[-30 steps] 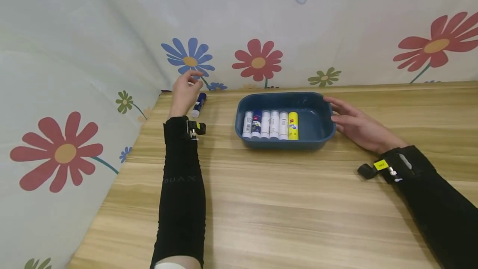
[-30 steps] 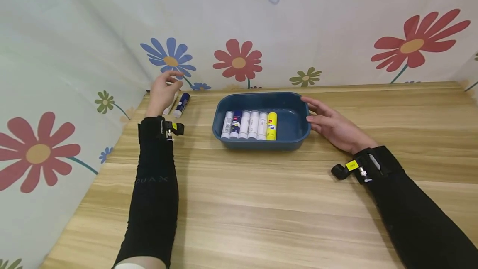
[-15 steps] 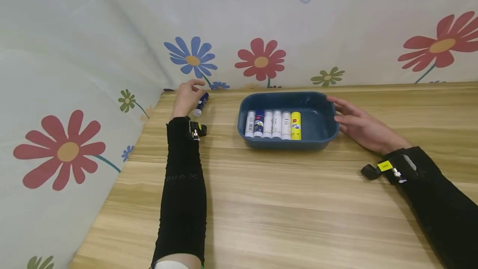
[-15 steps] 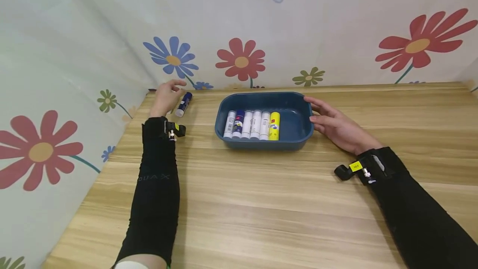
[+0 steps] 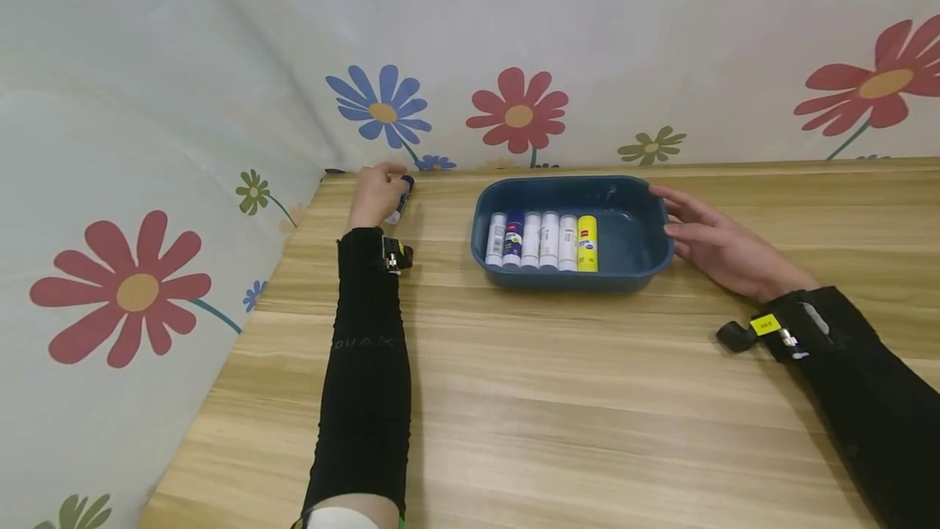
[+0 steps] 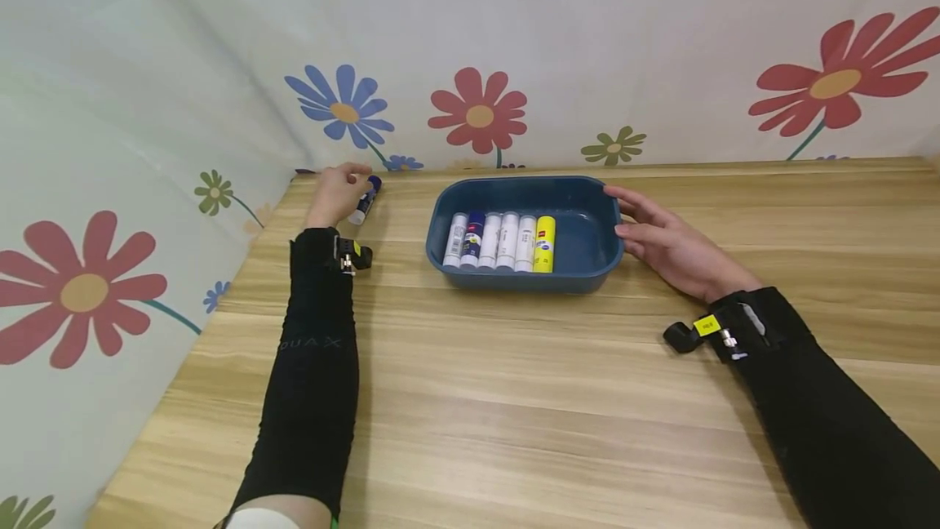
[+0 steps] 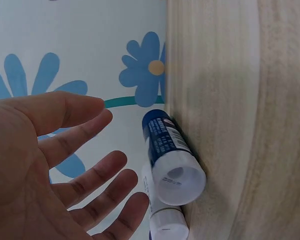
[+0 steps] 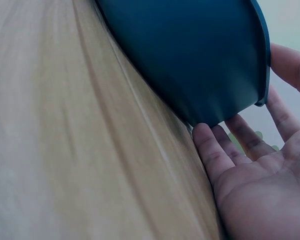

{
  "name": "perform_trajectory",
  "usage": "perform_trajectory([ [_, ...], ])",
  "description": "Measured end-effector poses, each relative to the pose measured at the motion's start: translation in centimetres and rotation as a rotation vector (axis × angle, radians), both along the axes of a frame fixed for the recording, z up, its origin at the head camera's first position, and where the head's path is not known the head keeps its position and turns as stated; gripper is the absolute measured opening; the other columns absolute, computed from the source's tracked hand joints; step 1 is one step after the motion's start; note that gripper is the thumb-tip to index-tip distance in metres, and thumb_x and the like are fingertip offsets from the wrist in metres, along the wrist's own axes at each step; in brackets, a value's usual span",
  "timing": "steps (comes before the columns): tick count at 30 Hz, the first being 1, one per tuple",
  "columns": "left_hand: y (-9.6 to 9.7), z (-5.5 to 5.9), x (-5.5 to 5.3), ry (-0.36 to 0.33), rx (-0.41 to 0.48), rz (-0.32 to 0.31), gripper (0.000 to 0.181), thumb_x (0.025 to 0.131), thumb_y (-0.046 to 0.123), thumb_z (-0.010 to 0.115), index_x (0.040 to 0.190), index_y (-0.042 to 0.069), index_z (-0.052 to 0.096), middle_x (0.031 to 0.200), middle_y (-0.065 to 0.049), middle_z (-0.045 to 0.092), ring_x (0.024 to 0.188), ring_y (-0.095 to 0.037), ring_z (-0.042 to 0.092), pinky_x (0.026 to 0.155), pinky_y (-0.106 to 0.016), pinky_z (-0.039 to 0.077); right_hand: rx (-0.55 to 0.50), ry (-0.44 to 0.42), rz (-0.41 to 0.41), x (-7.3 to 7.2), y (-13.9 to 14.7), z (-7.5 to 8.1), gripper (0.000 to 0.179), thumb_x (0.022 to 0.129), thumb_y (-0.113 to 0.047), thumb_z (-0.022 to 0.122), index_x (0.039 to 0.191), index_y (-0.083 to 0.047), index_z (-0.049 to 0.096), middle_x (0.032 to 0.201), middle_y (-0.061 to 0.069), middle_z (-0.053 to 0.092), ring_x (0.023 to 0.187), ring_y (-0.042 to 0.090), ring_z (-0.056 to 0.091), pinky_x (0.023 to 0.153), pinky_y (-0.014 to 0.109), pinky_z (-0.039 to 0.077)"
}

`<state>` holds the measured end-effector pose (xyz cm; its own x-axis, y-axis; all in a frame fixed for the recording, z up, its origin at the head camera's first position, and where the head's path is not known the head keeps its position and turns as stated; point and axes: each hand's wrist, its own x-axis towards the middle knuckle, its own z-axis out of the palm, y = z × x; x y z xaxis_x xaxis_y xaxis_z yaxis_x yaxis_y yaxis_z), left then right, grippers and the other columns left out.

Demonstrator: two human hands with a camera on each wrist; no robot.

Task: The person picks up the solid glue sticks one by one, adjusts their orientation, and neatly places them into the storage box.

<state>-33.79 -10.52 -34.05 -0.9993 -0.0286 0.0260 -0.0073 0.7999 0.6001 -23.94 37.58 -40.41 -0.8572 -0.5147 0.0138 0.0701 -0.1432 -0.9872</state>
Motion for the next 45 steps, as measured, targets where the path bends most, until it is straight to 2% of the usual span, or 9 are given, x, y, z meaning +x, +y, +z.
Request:
perform_trajectory([
  [7, 0.3, 0.1, 0.2, -0.010, -0.016, 0.002, 0.039, 0.098, 0.019, 0.051, 0.135, 0.006, 0.058, 0.133, -0.023, 0.049, 0.120, -0.032, 0.042, 0.104, -0.046, 0.037, -0.007, 0.011, -0.001, -0.1, 0.1, -0.1, 0.058, 0.104, -0.005, 0.038, 0.157, -0.021, 0.021, 0.159, 0.004, 0.014, 0.131, 0.009, 0.041, 0.098, 0.017, 0.042],
  [11, 0.3, 0.0, 0.1, -0.020, -0.029, -0.012, 0.040, 0.098, 0.019, 0.050, 0.136, 0.004, 0.057, 0.137, -0.022, 0.048, 0.122, -0.032, 0.041, 0.106, -0.046, 0.037, -0.003, 0.012, -0.003, 0.0, 0.1, 0.0, 0.058, 0.104, -0.005, 0.038, 0.157, -0.021, 0.021, 0.159, 0.004, 0.014, 0.130, 0.010, 0.041, 0.097, 0.018, 0.042],
  [17, 0.2, -0.3, 0.0, -0.037, -0.028, -0.016, 0.041, 0.098, 0.019, 0.053, 0.136, 0.004, 0.057, 0.147, -0.019, 0.044, 0.140, -0.032, 0.035, 0.117, -0.044, 0.029, 0.007, 0.015, -0.008, 0.1, 0.0, 0.0, 0.058, 0.104, -0.005, 0.038, 0.157, -0.021, 0.021, 0.159, 0.004, 0.014, 0.130, 0.009, 0.041, 0.097, 0.018, 0.042],
  [22, 0.1, -0.7, -0.4, -0.061, -0.041, -0.009, 0.041, 0.100, 0.021, 0.052, 0.138, 0.007, 0.055, 0.150, -0.021, 0.039, 0.146, -0.034, 0.026, 0.120, -0.045, 0.025, -0.001, 0.017, -0.005, 0.1, 0.1, -0.1, 0.058, 0.104, -0.005, 0.038, 0.157, -0.021, 0.021, 0.159, 0.004, 0.013, 0.131, 0.008, 0.040, 0.098, 0.018, 0.042],
  [29, -0.2, -1.1, -0.7, -0.102, -0.037, -0.016, 0.043, 0.100, 0.022, 0.051, 0.141, 0.012, 0.051, 0.156, -0.022, 0.028, 0.148, -0.037, 0.021, 0.118, -0.049, 0.028, 0.017, 0.018, 0.003, 0.1, 0.1, 0.0, 0.058, 0.104, -0.005, 0.038, 0.157, -0.023, 0.020, 0.162, 0.006, 0.005, 0.134, 0.008, 0.037, 0.098, 0.017, 0.041],
  [36, -0.2, -1.6, -0.9, -0.096, -0.057, -0.020, 0.042, 0.099, 0.019, 0.052, 0.141, 0.013, 0.053, 0.160, -0.018, 0.027, 0.148, -0.039, 0.021, 0.110, -0.047, 0.034, 0.015, 0.019, 0.009, 0.0, 0.0, 0.0, 0.059, 0.104, -0.005, 0.038, 0.157, -0.023, 0.020, 0.163, 0.005, 0.004, 0.134, 0.007, 0.036, 0.099, 0.016, 0.041],
  [41, -0.1, -1.9, -0.9, -0.072, -0.071, -0.032, 0.046, 0.093, 0.004, 0.051, 0.138, 0.012, 0.056, 0.159, -0.015, 0.031, 0.146, -0.034, 0.029, 0.102, -0.040, 0.036, 0.012, 0.013, 0.007, 0.1, 0.0, 0.0, 0.059, 0.104, -0.005, 0.037, 0.157, -0.023, 0.020, 0.162, 0.005, 0.004, 0.134, 0.008, 0.036, 0.098, 0.016, 0.042],
  [45, -0.1, -2.1, -0.8, -0.069, -0.088, -0.046, 0.051, 0.088, -0.003, 0.048, 0.137, 0.009, 0.057, 0.159, -0.015, 0.031, 0.148, -0.031, 0.027, 0.106, -0.037, 0.033, 0.024, 0.013, -0.001, 0.2, 0.0, 0.1, 0.059, 0.104, -0.006, 0.038, 0.157, -0.024, 0.020, 0.163, 0.005, 0.003, 0.133, 0.007, 0.036, 0.098, 0.016, 0.042],
])
